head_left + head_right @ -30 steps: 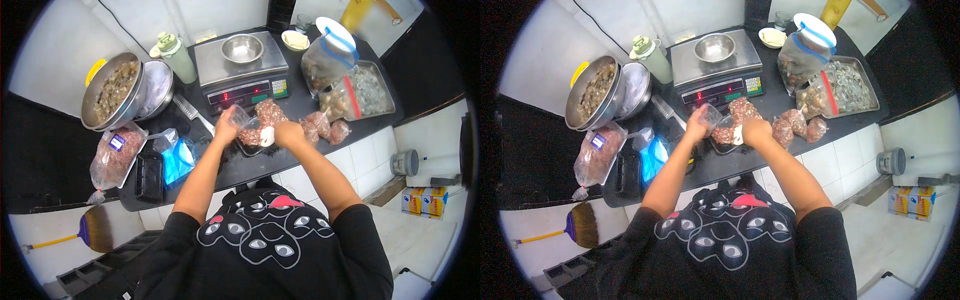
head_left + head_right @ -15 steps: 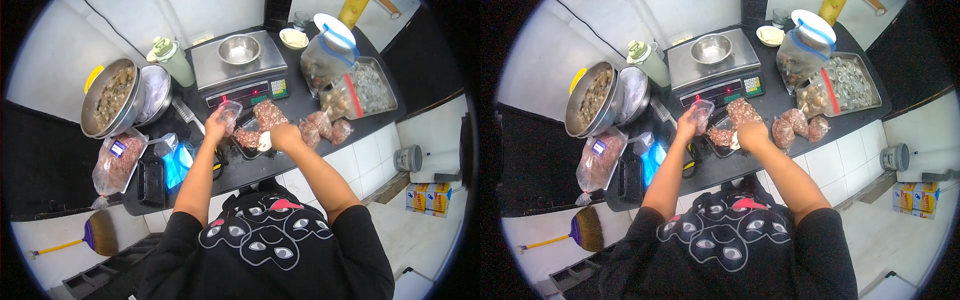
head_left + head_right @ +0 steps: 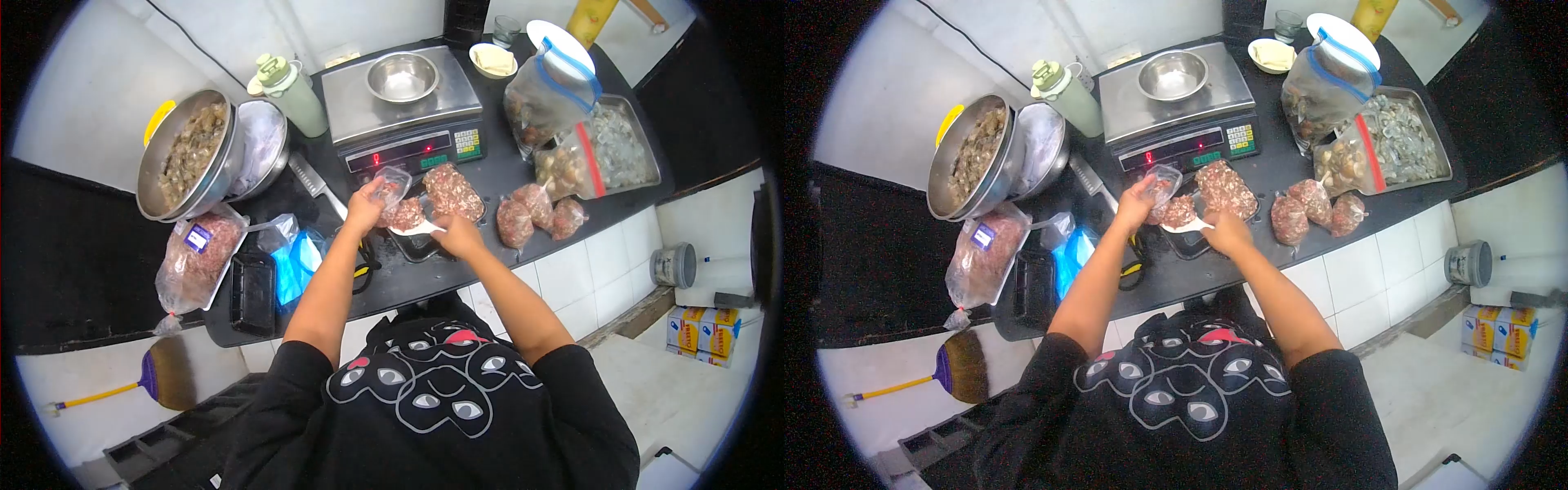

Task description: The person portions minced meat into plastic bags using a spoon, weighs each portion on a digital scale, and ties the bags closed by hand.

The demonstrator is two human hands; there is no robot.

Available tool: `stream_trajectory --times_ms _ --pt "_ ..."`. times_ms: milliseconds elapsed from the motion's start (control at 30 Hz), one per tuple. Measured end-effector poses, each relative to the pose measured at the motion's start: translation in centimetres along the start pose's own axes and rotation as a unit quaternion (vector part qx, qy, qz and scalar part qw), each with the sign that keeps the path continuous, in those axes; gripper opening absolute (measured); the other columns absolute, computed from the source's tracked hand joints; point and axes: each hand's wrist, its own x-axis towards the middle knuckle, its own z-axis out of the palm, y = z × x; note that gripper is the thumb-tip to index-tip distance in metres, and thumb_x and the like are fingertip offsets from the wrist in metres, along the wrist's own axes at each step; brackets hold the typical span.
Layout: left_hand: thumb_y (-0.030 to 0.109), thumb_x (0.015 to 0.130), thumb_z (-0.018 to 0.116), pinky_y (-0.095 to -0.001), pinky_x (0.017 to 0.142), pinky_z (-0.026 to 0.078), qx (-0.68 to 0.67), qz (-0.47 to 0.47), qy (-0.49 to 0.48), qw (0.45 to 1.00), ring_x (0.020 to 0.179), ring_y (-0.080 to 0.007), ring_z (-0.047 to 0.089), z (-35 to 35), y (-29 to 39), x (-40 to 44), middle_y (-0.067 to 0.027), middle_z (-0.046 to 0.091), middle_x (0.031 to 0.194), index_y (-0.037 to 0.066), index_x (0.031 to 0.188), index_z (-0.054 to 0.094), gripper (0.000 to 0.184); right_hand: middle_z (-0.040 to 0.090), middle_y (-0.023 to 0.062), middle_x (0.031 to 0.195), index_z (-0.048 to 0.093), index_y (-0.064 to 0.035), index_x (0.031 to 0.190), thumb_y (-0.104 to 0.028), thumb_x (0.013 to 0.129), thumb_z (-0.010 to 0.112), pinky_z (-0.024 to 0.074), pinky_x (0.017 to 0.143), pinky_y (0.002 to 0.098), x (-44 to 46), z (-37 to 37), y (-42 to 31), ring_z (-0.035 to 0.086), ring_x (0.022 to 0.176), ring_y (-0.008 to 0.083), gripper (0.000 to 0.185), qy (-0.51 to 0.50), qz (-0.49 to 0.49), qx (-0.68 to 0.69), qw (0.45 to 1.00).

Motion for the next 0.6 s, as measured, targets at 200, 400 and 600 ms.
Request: stream_trajectory --times_ms 200,400,600 --pt "-0.004 0.070 0.056 -0.0287 0.095 0.038 0.042 0.136 0.003 0.990 0.114 -0.0233 0.049 -2.3 5.3 -2.2 -0.0127 0.049 0.126 0.003 0.125 0.049 0.056 0.065 0.0142 0.094 0.066 -0.0131 0.103 -0.023 0.075 0.066 0.0477 0.077 0.0366 -1.7 -0.7 4.2 0.062 0.086 0.0311 0.030 0.077 -0.071 0.090 0.990" --pt "-0.004 0.066 0.056 -0.0323 0.101 0.033 0.144 0.245 -0.010 0.959 0.120 -0.0308 0.043 -3.2 8.5 -4.5 -0.0178 0.043 0.128 0.002 0.128 0.041 0.065 0.067 0.0093 0.095 0.064 -0.0031 0.103 -0.012 0.076 0.067 0.0470 0.075 0.0261 -3.9 -6.0 4.8 0.062 0.084 0.0122 0.029 0.031 0.010 0.105 0.994" --pt "-0.003 0.062 0.057 -0.0332 0.104 0.030 0.187 0.246 -0.031 0.951 0.125 -0.0336 0.036 -3.0 9.3 -6.2 -0.0199 0.035 0.133 0.001 0.132 0.033 0.074 0.067 0.0141 0.087 0.065 -0.0032 0.102 -0.013 0.076 0.063 0.0485 0.065 0.0330 -6.5 -13.0 -3.4 0.063 0.070 0.0213 0.028 0.043 -0.115 -0.027 0.992"
